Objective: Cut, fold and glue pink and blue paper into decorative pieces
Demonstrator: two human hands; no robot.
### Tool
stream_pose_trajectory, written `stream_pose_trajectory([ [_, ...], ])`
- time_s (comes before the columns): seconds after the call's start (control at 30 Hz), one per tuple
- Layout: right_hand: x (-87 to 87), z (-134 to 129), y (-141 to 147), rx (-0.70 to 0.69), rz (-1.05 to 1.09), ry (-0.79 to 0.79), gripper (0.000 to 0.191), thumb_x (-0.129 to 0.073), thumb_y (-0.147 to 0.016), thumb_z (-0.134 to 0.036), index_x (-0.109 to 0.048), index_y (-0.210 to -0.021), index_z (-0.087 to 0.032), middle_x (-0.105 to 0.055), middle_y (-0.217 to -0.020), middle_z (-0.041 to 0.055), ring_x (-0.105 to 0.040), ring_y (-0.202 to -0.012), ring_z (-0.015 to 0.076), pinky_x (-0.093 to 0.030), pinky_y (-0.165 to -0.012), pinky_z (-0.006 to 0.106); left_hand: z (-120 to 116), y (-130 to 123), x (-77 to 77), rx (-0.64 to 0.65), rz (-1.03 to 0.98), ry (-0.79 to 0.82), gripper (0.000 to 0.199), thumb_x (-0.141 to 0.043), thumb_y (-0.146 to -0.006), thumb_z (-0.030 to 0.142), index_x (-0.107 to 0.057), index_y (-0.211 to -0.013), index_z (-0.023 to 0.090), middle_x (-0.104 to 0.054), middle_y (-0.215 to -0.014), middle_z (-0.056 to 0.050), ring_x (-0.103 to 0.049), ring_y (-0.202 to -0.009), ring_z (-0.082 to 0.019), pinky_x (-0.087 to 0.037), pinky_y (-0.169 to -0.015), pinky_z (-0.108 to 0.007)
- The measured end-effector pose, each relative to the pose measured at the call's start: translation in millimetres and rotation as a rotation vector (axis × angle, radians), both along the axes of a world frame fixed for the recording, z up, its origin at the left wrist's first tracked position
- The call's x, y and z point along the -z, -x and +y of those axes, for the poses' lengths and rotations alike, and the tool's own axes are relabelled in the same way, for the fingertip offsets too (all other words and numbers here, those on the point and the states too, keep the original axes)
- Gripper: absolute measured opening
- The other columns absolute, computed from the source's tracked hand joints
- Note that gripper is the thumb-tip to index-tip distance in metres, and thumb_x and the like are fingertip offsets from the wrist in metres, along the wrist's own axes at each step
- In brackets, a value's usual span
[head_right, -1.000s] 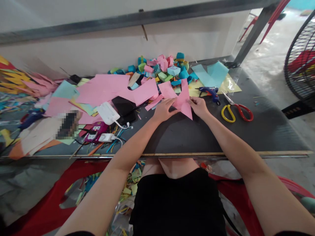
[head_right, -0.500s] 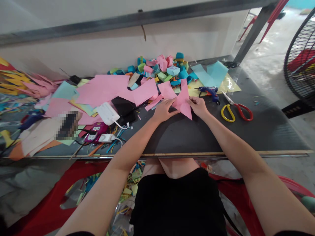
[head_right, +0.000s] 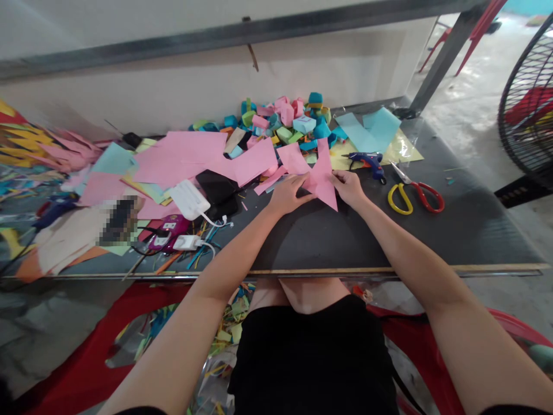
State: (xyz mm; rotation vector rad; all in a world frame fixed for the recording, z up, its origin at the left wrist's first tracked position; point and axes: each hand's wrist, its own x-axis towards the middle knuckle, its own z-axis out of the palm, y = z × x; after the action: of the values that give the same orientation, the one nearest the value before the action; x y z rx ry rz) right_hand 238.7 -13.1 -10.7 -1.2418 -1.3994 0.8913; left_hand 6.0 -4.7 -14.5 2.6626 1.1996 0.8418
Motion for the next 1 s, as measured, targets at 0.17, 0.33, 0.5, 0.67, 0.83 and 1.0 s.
stream_pose_trajectory([
  [0.17, -1.8, -1.4, 0.1, 0.010, -0.049, -0.024, 0.048, -0.076, -0.071, -0.068, -0.068, -0.070, -0.020, -0.057, -0.063, 0.0003, -0.050, -0.061, 0.0140, -0.040, -0.057, 0.028, -0.6, 0.5, -0.3, 0.006, 0.040, 0.011, 0.091, -0.047, -0.092, 0.081, -0.053, -0.152, 0.014, -0.071, -0.135, -0.019, -0.064, -0.131, -0.032, -0.054, -0.108, -0.047],
  [0.33, -5.5, -3.2, 0.6, -0.001, -0.061, -0.013, 0.051, -0.074, -0.070, -0.071, -0.065, -0.068, -0.021, -0.059, -0.064, 0.0008, -0.050, -0.061, 0.0147, -0.038, -0.056, 0.028, 2.3, -0.2, 4.6, -0.021, 0.020, -0.008, 0.080, -0.043, -0.097, 0.075, -0.056, -0.149, 0.015, -0.072, -0.132, -0.019, -0.066, -0.127, -0.031, -0.053, -0.109, -0.048],
  [0.5, -8.7, -5.8, 1.2, -0.019, -0.078, -0.035, 0.053, -0.074, -0.073, -0.072, -0.065, -0.065, -0.021, -0.058, -0.062, 0.0009, -0.049, -0.058, 0.0138, -0.037, -0.053, 0.027, 2.2, -0.2, 4.8, -0.038, -0.064, -0.003, 0.066, -0.051, -0.099, 0.067, -0.062, -0.142, 0.017, -0.076, -0.122, -0.015, -0.070, -0.119, -0.027, -0.055, -0.106, -0.044],
  [0.67, -6.2, -3.7, 0.3, -0.042, -0.099, -0.035, 0.064, -0.070, -0.073, -0.082, -0.063, -0.061, -0.020, -0.058, -0.054, 0.0004, -0.046, -0.048, 0.0112, -0.034, -0.047, 0.026, 2.7, -1.1, 3.5, -0.087, -0.180, 0.045, 0.051, -0.056, -0.100, 0.058, -0.069, -0.130, 0.019, -0.079, -0.113, -0.012, -0.073, -0.110, -0.023, -0.057, -0.098, -0.038],
  [0.83, -3.7, -0.5, -0.1, -0.057, -0.034, 0.015, 0.075, -0.066, -0.066, -0.094, -0.065, -0.064, -0.019, -0.064, -0.056, 0.0035, -0.048, -0.043, 0.0095, -0.036, -0.043, 0.025, 6.7, -1.2, 3.0, -0.158, -0.273, 0.099, 0.045, -0.055, -0.101, 0.059, -0.073, -0.113, 0.019, -0.080, -0.104, -0.009, -0.074, -0.098, -0.021, -0.059, -0.091, -0.035],
  [1.0, -8.8, -3.9, 5.0, -0.106, 0.071, 0.029, 0.077, -0.069, -0.059, -0.096, -0.060, -0.062, -0.020, -0.066, -0.061, 0.0053, -0.058, -0.052, 0.0127, -0.039, -0.042, 0.023, 8.1, -0.1, 1.5, -0.163, -0.337, 0.148, 0.049, -0.054, -0.099, 0.063, -0.073, -0.108, 0.019, -0.080, -0.103, -0.009, -0.075, -0.095, -0.020, -0.060, -0.086, -0.035],
])
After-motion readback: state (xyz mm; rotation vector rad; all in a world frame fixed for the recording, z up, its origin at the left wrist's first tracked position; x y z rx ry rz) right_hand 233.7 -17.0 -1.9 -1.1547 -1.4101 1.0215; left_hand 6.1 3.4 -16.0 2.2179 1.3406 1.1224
